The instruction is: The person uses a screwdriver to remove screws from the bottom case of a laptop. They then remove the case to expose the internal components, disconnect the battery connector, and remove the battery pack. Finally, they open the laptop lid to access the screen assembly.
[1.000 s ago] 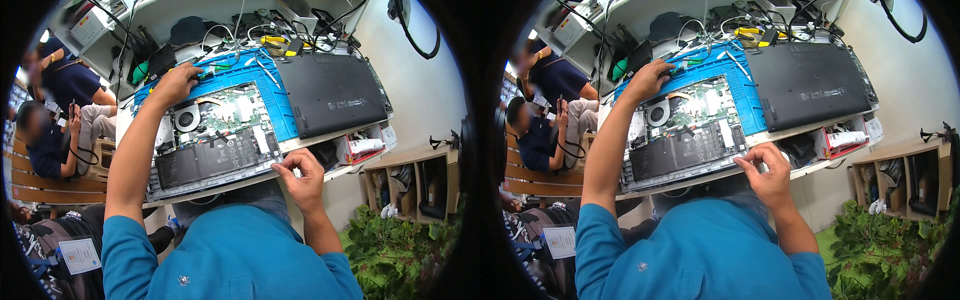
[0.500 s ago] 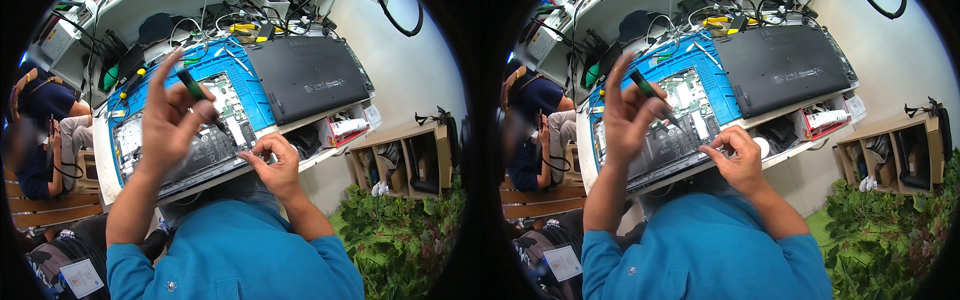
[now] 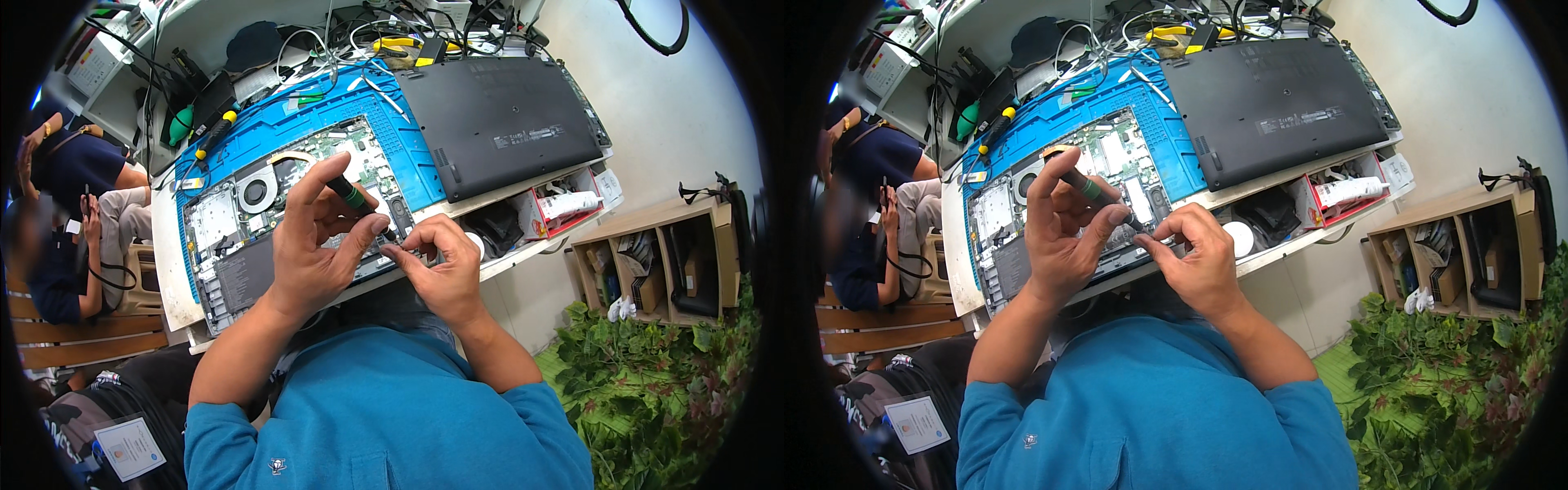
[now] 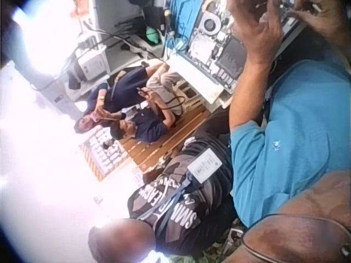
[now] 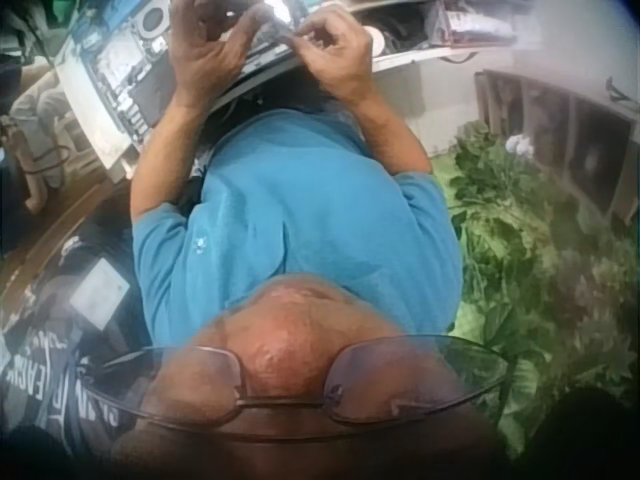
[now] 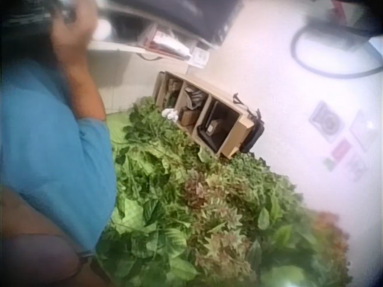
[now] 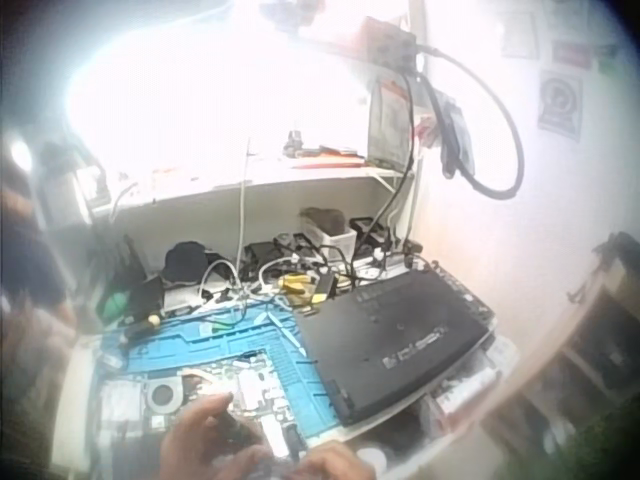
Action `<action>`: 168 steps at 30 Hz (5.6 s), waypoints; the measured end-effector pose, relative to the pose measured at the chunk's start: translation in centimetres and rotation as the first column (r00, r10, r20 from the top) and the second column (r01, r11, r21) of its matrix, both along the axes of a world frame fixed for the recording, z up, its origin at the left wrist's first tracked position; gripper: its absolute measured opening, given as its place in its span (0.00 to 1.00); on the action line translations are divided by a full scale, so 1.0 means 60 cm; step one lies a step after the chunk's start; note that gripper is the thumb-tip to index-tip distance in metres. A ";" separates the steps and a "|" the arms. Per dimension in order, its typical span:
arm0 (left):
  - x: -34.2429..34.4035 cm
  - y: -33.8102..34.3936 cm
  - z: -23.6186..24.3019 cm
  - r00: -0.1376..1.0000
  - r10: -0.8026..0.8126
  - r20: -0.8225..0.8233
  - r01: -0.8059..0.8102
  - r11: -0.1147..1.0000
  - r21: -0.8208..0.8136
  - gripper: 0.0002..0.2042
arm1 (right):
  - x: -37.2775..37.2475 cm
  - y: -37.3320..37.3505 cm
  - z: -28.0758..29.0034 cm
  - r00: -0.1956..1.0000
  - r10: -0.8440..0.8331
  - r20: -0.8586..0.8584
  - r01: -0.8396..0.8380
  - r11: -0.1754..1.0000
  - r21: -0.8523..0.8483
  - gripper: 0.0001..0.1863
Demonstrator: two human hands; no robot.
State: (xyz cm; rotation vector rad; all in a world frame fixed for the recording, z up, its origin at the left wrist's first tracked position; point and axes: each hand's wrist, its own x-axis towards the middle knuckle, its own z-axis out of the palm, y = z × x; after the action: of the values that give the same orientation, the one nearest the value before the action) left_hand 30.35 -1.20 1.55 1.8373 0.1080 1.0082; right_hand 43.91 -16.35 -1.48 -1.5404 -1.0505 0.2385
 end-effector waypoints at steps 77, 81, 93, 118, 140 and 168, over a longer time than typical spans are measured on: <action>0.009 0.020 -0.008 0.989 0.110 -0.095 -0.130 0.964 -0.232 0.37 | 0.139 0.078 0.047 0.769 0.604 0.209 -0.521 0.782 -0.341 0.05; 0.015 0.020 -0.014 0.992 0.101 -0.078 -0.116 0.969 -0.220 0.37 | 0.147 0.097 0.058 0.759 0.639 0.125 -0.539 0.724 -0.431 0.05; 0.026 0.022 -0.023 0.982 0.094 -0.164 -0.144 0.934 -0.328 0.36 | 0.153 0.101 0.061 0.831 0.553 -0.057 -0.514 0.724 -0.460 0.11; 0.027 0.018 -0.030 0.981 0.142 -0.128 -0.160 0.977 -0.144 0.37 | 0.159 0.100 0.059 0.828 0.551 -0.103 -0.529 0.708 -0.468 0.11; 0.013 0.024 -0.039 0.996 0.089 -0.024 -0.072 0.909 0.411 0.40 | 0.162 0.103 0.055 0.826 0.553 -0.109 -0.532 0.702 -0.475 0.11; 0.033 0.027 0.006 0.999 0.052 -0.001 -0.042 0.808 0.587 0.30 | 0.162 0.105 0.050 0.820 0.556 -0.133 -0.545 0.691 -0.475 0.15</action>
State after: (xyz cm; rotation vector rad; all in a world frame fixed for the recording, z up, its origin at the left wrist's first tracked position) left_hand 32.31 0.42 1.88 2.4166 -0.1743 1.1447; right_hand 53.66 -10.07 1.51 -1.6266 -1.5458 0.9864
